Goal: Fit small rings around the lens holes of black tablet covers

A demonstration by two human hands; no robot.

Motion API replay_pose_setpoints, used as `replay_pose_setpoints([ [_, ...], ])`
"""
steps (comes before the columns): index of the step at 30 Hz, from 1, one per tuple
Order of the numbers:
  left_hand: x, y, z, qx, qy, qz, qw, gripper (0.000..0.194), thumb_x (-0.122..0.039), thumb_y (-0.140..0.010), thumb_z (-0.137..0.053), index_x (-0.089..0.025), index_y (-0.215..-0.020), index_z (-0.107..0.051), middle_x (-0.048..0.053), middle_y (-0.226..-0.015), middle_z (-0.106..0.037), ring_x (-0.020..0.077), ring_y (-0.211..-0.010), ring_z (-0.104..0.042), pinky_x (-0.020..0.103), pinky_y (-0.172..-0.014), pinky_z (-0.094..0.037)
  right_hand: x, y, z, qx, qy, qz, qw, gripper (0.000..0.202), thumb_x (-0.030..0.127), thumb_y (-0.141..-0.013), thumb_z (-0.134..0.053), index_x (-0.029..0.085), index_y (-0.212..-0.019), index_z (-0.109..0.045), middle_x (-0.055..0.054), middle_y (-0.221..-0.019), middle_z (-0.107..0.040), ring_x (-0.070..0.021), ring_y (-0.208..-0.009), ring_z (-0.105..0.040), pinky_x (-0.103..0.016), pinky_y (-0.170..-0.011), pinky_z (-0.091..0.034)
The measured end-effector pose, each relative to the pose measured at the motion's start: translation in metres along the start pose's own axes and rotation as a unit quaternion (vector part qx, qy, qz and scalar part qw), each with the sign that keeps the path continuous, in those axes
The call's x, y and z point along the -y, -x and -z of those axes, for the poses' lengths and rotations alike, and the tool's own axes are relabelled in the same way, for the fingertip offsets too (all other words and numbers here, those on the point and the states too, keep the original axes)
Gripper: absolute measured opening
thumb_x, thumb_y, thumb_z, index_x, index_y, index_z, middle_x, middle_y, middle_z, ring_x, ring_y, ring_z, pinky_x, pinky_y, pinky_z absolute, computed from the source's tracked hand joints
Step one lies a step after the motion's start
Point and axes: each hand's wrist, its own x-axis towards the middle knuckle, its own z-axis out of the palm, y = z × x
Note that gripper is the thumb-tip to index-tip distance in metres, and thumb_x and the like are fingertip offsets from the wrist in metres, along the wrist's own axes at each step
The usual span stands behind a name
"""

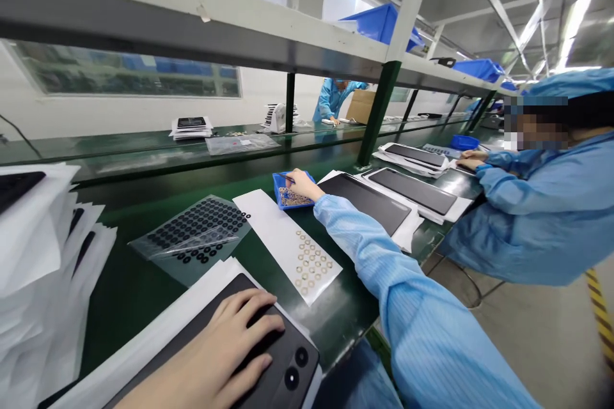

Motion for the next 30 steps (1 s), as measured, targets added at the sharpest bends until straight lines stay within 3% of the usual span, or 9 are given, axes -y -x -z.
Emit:
replay_pose_setpoints([
  [8,0.002,0.002,-0.002,0.006,0.005,-0.004,1.0,0.035,-0.02,-0.092,-0.047,-0.033,-0.123,-0.056,0.005,-0.136,-0.054,0.0271,-0.129,-0.046,0.045,-0.1,-0.049,-0.001,0.002,0.002,-0.002,-0.005,-0.017,1.0,0.022,0.029,-0.093,-0.06,0.014,-0.108,-0.063,-0.007,-0.113,-0.064,-0.0201,-0.099,-0.063,-0.041,-0.086,-0.053],
  [11,0.004,0.003,-0.006,-0.022,0.004,-0.012,1.0,0.034,-0.02,-0.092,-0.049,-0.034,-0.123,-0.056,0.004,-0.135,-0.054,0.0255,-0.128,-0.047,0.041,-0.1,-0.049,0.005,0.004,0.01,-0.019,-0.023,-0.008,1.0,0.012,0.013,-0.089,-0.06,0.013,-0.099,-0.067,-0.008,-0.111,-0.066,-0.0206,-0.103,-0.062,-0.039,-0.092,-0.05],
  [15,0.009,0.005,-0.007,-0.032,-0.004,-0.013,0.999,0.032,-0.022,-0.093,-0.048,-0.034,-0.121,-0.056,0.003,-0.136,-0.052,0.0254,-0.129,-0.045,0.039,-0.1,-0.048,0.019,0.007,0.025,-0.04,-0.048,0.012,0.998,0.037,-0.006,-0.078,-0.046,0.015,-0.092,-0.073,-0.007,-0.101,-0.071,-0.02,-0.102,-0.063,-0.029,-0.094,-0.046],
  [20,0.023,0.005,-0.007,-0.062,-0.015,-0.001,0.998,0.03,-0.022,-0.094,-0.045,-0.033,-0.121,-0.055,0.004,-0.132,-0.053,0.0253,-0.125,-0.045,0.041,-0.101,-0.045,0.023,0.005,0.026,-0.024,-0.046,-0.003,0.999,0.026,0.002,-0.085,-0.05,0.014,-0.094,-0.071,-0.006,-0.093,-0.071,-0.0179,-0.088,-0.065,-0.029,-0.083,-0.051],
  [23,0.027,0.004,-0.009,-0.082,-0.018,-0.003,0.996,0.031,-0.021,-0.094,-0.045,-0.031,-0.121,-0.055,0.005,-0.131,-0.054,0.0251,-0.123,-0.046,0.039,-0.1,-0.045,0.013,0.002,0.014,0.0,-0.026,-0.032,0.999,0.011,0.02,-0.092,-0.058,0.014,-0.093,-0.067,-0.004,-0.091,-0.069,-0.0155,-0.081,-0.065,-0.032,-0.078,-0.053],
  [26,0.025,0.003,-0.011,-0.08,-0.023,-0.001,0.997,0.032,-0.021,-0.094,-0.043,-0.031,-0.123,-0.054,0.005,-0.133,-0.053,0.0263,-0.125,-0.045,0.04,-0.099,-0.046,0.003,-0.001,0.003,-0.001,-0.006,-0.054,0.999,0.02,0.033,-0.094,-0.058,0.014,-0.093,-0.065,-0.004,-0.092,-0.068,-0.0147,-0.081,-0.065,-0.034,-0.077,-0.054],
  [30,0.023,0.003,-0.014,-0.074,-0.034,0.0,0.997,0.033,-0.02,-0.094,-0.043,-0.03,-0.123,-0.054,0.005,-0.134,-0.052,0.0274,-0.126,-0.044,0.042,-0.1,-0.045,-0.002,-0.002,-0.003,-0.033,0.008,-0.067,0.997,0.013,0.023,-0.087,-0.06,0.014,-0.09,-0.07,-0.007,-0.082,-0.07,-0.0218,-0.083,-0.067,-0.037,-0.08,-0.053],
])
